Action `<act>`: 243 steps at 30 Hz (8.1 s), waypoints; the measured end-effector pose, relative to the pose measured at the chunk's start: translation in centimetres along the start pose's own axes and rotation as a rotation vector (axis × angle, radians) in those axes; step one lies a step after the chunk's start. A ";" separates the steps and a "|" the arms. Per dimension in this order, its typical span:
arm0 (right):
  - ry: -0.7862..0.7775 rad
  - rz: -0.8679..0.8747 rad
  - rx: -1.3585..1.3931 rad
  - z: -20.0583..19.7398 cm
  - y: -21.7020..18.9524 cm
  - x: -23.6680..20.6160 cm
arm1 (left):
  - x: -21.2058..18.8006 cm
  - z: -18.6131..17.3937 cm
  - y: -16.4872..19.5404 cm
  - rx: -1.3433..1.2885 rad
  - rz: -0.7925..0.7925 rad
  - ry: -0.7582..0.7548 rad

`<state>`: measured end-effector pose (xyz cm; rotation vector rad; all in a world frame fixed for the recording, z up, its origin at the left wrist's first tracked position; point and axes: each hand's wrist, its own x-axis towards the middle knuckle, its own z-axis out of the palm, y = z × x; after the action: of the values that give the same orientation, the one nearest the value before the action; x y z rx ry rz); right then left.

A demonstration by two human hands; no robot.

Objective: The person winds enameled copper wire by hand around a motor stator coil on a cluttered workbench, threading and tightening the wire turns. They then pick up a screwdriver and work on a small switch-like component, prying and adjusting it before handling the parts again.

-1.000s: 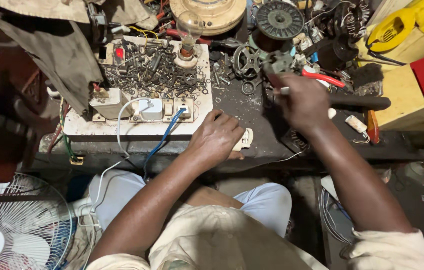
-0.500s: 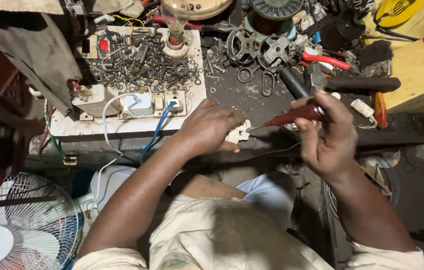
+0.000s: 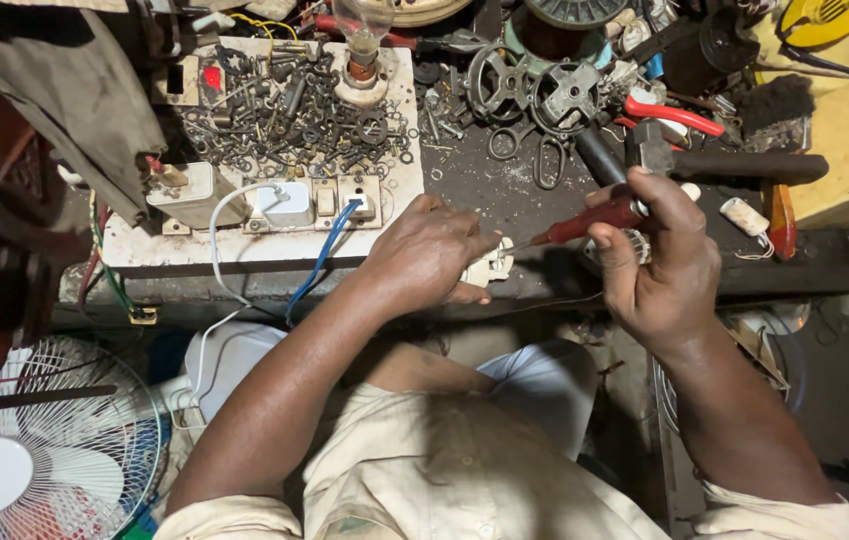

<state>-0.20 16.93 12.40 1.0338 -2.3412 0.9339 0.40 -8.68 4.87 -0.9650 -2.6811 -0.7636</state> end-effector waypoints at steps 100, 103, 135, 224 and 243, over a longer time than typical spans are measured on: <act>0.027 0.654 0.441 8.3 -3.5 -13.0 | 1.1 2.3 1.1 0.332 -0.092 0.360; 0.035 0.661 0.436 8.7 -3.5 -13.2 | 1.1 2.3 1.1 0.348 -0.075 0.363; 0.071 1.149 1.285 13.5 -0.1 -18.0 | 1.5 1.6 1.9 0.358 -0.106 0.319; -0.202 0.876 0.034 7.9 -3.3 -11.6 | -0.1 2.7 1.3 0.273 -0.066 0.381; -0.065 0.825 0.520 7.7 -2.9 -14.1 | -0.5 2.7 1.9 -0.008 -0.094 0.577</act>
<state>10.24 16.79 -0.09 0.1870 -2.6696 1.8960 1.97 -6.28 3.17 -0.5136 -2.2256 -0.9063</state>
